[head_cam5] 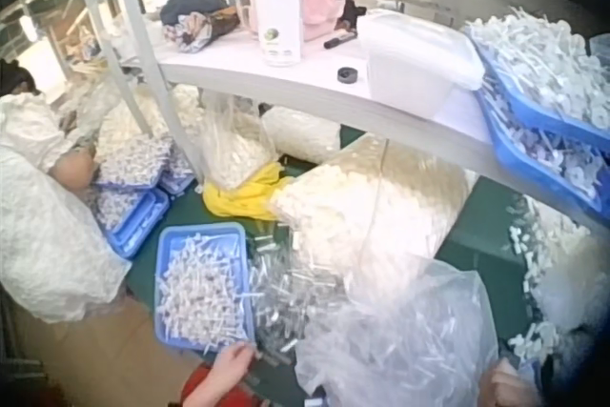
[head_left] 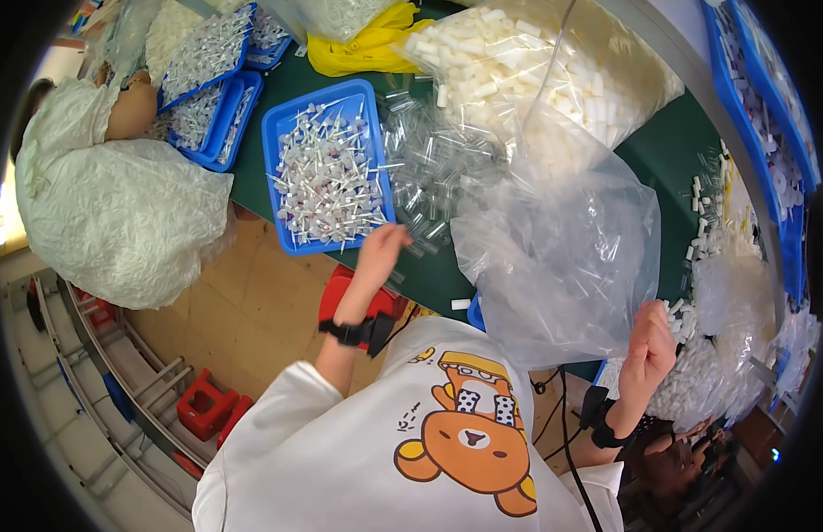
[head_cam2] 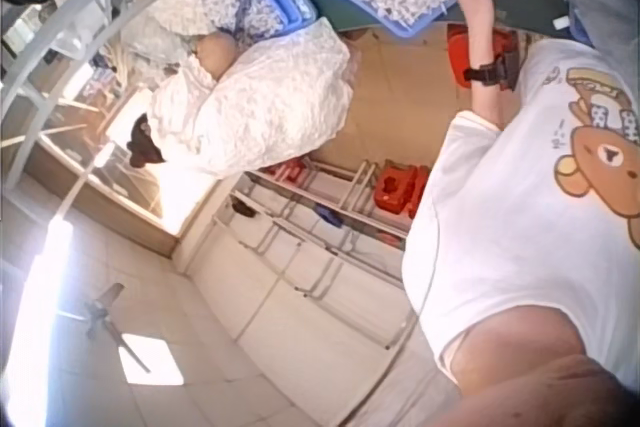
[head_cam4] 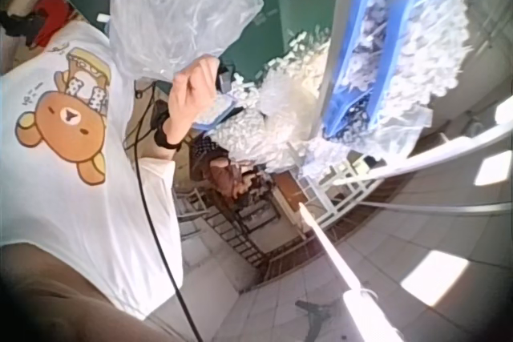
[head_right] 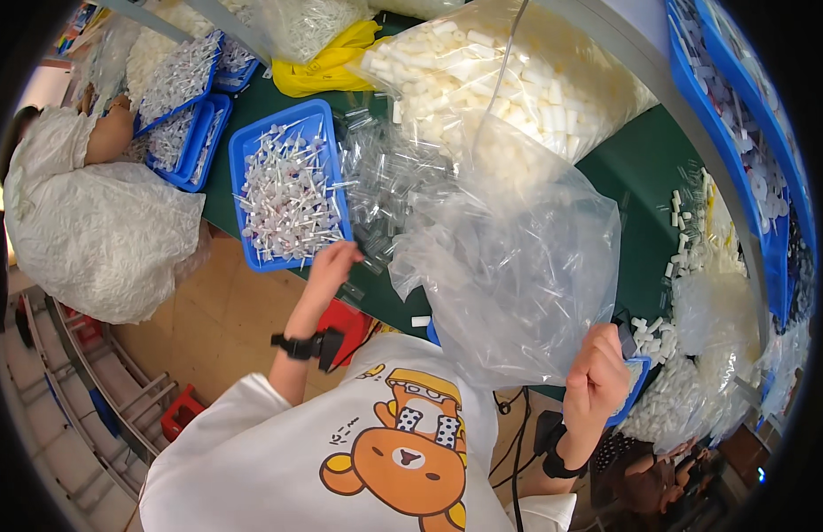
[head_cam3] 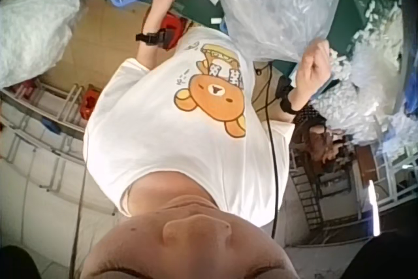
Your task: The person assembles small white cylindrical components with wires in a factory setting. They pick up the components, insert wires, and place the finished items into a blue tray. The person also handles a large plastic bag of clear tubes, pouring them onto the table and organizing them.
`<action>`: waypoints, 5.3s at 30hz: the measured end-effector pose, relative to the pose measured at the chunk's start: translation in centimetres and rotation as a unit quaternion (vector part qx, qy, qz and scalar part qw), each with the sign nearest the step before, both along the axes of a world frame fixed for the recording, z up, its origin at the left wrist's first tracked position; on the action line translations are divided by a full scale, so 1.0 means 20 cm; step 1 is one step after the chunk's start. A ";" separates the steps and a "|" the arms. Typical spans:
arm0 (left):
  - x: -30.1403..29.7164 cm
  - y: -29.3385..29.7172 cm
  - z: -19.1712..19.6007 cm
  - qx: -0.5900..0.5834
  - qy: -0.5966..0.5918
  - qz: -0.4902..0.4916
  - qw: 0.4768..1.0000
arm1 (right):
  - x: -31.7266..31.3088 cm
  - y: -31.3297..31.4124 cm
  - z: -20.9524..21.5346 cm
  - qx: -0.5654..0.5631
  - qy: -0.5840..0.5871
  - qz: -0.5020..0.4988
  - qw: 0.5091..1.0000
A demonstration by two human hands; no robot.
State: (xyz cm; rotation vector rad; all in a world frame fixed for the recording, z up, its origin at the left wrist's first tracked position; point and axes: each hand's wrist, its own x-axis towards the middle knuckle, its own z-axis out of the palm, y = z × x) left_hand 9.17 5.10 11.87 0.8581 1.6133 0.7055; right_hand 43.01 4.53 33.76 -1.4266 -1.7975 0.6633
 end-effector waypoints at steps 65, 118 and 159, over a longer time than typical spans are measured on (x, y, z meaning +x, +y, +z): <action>0.03 -0.41 -0.12 -0.218 -0.176 0.404 0.871 | 0.03 -0.09 0.03 0.003 -0.076 -0.008 0.997; 0.57 0.34 0.70 0.123 -0.426 -0.085 0.892 | 0.33 -0.18 0.11 0.037 -0.177 -0.280 0.943; 1.35 -0.01 1.14 0.350 -0.167 -0.388 0.836 | 0.51 0.01 0.16 -0.404 0.311 -0.089 0.856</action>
